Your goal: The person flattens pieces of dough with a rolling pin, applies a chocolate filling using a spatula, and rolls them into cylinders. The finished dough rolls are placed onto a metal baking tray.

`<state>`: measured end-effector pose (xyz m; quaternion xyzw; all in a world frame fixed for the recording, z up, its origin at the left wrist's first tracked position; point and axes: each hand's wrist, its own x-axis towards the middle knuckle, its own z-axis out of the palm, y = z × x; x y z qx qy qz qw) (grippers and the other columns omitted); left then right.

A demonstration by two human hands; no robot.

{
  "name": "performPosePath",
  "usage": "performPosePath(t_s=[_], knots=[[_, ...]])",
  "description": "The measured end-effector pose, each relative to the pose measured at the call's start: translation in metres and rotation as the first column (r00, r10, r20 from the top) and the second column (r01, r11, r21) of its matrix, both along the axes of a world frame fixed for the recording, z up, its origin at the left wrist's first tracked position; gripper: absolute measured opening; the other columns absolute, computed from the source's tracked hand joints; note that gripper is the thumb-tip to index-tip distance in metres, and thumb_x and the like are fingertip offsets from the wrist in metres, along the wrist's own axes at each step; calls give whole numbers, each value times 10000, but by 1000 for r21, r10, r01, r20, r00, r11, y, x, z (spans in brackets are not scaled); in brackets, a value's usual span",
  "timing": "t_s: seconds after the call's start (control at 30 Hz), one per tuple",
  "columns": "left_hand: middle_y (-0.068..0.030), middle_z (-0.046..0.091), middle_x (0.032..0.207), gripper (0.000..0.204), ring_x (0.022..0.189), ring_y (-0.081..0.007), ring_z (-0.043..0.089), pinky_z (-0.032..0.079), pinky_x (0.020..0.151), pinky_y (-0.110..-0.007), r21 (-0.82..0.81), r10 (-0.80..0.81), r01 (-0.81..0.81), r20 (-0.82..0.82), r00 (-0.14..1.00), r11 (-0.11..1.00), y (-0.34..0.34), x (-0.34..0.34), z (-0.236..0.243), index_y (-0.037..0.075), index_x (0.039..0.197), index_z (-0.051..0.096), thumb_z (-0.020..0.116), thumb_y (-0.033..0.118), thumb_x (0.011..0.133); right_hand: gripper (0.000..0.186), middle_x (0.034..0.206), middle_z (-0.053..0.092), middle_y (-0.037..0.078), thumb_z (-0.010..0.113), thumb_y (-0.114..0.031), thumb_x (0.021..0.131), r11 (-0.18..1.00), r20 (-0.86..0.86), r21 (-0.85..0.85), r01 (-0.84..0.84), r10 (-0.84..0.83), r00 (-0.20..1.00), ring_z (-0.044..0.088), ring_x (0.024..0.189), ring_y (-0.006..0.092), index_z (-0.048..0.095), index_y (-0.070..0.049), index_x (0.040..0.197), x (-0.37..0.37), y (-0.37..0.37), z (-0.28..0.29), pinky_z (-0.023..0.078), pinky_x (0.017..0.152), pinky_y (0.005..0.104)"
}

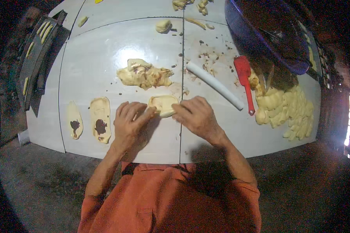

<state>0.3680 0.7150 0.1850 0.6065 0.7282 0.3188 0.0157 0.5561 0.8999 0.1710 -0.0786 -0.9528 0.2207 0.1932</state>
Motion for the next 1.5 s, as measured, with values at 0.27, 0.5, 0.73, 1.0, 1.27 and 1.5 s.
performPosePath(t_s=[0.27,0.5,0.73,1.0,1.27,1.5], knots=[[-58,662,1056,289,997,-249,639,453,878,-436,-22,7,-8,-37,999,1000,7,-1,10,125,1102,717,797,153,826,297,1041,659,69,823,-240,833,997,-76,80,17,-11,997,637,912,237,745,-107,1087,-5,0,0,494,881,416],[-25,686,1028,284,937,-213,655,460,839,-400,-35,50,-51,-34,998,998,12,-7,0,144,1104,741,809,153,829,337,1076,656,66,836,-236,826,990,-46,136,45,-39,998,637,945,255,747,-104,1123,-11,6,-3,498,872,419],[-35,687,1050,320,930,-217,658,468,814,-376,-74,66,-71,-61,996,995,21,-10,-2,136,1150,737,802,140,837,354,1090,674,78,828,-190,828,976,-11,212,44,-43,999,655,989,258,746,-113,1164,-17,13,-7,500,888,422],[-68,711,1064,322,935,-263,683,494,801,-406,-93,116,-123,-77,990,988,29,-10,-7,148,1146,750,821,147,832,389,1174,672,108,751,-163,891,969,53,235,81,-96,994,655,1063,260,679,-88,1265,-25,10,-11,505,910,419],[-17,661,1120,266,1025,-214,621,463,857,-379,-151,40,-49,-62,997,987,37,-13,-4,141,1150,701,753,221,901,430,1182,660,44,747,-193,876,975,26,219,25,-32,999,634,1052,227,648,-76,1278,-30,9,-1,487,899,377],[-60,662,1177,282,1074,-280,624,467,860,-424,-132,-71,81,73,995,988,44,-22,17,79,1107,685,765,191,860,228,1010,685,80,745,-133,888,997,145,-72,-37,47,988,653,957,268,711,-56,1100,-28,27,28,504,853,415]])
